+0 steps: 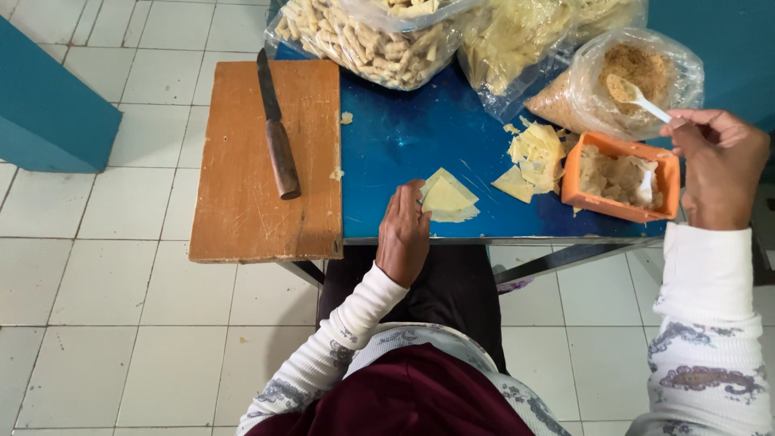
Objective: The person sits at a table assembling filled snacks. They take a square dough sheet, spoon filling from an orange container onto it, fold the sheet over the filling, and place the folded piece with a stack of finished pieces on the table, repeating the cycle.
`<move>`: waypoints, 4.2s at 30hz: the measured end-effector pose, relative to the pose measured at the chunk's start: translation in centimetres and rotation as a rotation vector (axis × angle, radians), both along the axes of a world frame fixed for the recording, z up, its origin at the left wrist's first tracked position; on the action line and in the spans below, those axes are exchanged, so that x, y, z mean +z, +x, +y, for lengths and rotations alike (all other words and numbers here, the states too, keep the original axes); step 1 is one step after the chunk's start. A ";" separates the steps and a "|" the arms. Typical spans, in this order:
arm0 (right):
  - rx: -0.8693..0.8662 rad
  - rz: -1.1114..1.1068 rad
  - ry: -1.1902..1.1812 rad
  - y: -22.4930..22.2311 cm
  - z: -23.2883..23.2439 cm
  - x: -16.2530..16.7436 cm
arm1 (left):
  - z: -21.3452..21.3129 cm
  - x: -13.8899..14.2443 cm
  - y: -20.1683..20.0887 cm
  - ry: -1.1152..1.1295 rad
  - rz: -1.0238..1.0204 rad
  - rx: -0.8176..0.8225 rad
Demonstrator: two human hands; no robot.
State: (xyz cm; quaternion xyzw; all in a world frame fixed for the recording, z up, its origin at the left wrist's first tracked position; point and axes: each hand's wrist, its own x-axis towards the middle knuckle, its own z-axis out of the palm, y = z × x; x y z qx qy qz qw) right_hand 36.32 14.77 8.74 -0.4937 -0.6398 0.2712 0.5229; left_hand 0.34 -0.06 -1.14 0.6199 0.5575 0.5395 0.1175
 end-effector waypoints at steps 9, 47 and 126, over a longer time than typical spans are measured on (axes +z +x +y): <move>0.323 -0.002 -0.288 -9.5 -5.0 -2.4 | 0.3 -0.2 0.1 0.040 -0.023 0.020; -0.161 -0.429 0.368 -7.0 -6.0 -2.7 | 0.7 0.8 -1.1 0.016 -0.007 -0.180; 0.381 -0.615 0.449 -19.7 -9.1 -6.0 | 2.9 1.7 -2.0 -0.054 0.179 -0.288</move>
